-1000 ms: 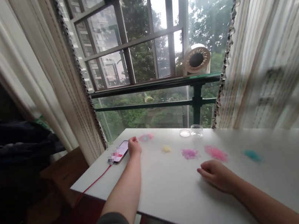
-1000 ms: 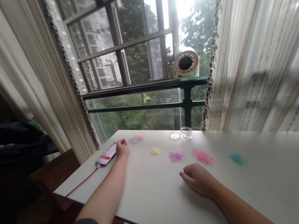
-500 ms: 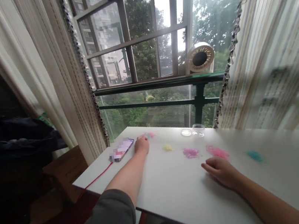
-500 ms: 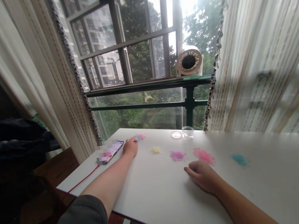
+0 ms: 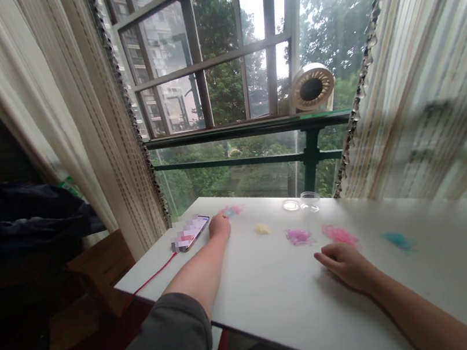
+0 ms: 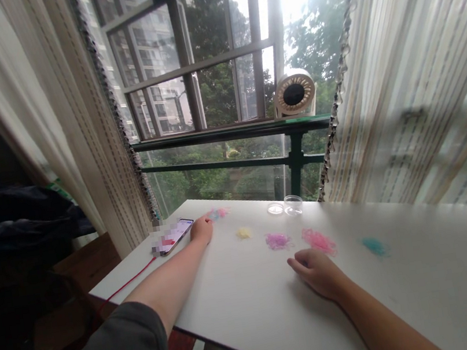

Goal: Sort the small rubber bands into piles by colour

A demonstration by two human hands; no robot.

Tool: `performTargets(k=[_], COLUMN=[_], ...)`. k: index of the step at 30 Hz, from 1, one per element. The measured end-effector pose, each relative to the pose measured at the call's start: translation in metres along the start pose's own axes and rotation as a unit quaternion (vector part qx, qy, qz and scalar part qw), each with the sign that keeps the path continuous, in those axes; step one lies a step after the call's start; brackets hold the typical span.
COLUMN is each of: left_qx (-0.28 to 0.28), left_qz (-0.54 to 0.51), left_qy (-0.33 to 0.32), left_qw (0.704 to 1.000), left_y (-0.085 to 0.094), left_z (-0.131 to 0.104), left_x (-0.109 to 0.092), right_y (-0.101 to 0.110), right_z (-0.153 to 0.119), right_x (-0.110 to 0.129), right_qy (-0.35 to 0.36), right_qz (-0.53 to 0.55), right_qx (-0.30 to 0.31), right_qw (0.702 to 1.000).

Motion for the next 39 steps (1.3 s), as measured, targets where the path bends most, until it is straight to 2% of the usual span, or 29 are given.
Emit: performTargets(k=[9, 24, 30, 34, 39], left_qx=[0.019, 0.057, 0.07, 0.111, 0.219], left_qz=[0.053, 0.121, 0.158, 0.176, 0.183], left_qy=[0.009, 0.009, 0.008, -0.045, -0.158], left_qw=[0.998, 0.991, 0.985, 0.977, 0.945], left_y=[-0.002, 0.006, 0.011, 0.013, 0.003], left_z=[0.004, 0.012, 0.02, 0.03, 0.031], left_x=[0.0, 0.003, -0.001, -0.013, -0.033], right_y=[0.001, -0.001, -0.001, 0.0, 0.001], right_z=[0.0, 0.0, -0.001, -0.001, -0.001], right_x=[0.003, 0.004, 0.005, 0.007, 0.009], right_qy=[0.01, 0.006, 0.005, 0.006, 0.0], right_qz=[-0.008, -0.009, -0.019, -0.025, -0.022], right_qx=[0.001, 0.007, 0.012, 0.016, 0.026], right_qw=[1.0, 1.0, 1.0, 1.0, 0.999])
Point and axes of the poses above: each hand's wrist, its own z-axis towards the middle knuckle, its own y-axis out of the back of the hand, x = y × z, the point moved 5 cm from there along z, towards the middle knuckle, and after that the axes turned 11 degrees about -z, right-handed, at the moved point
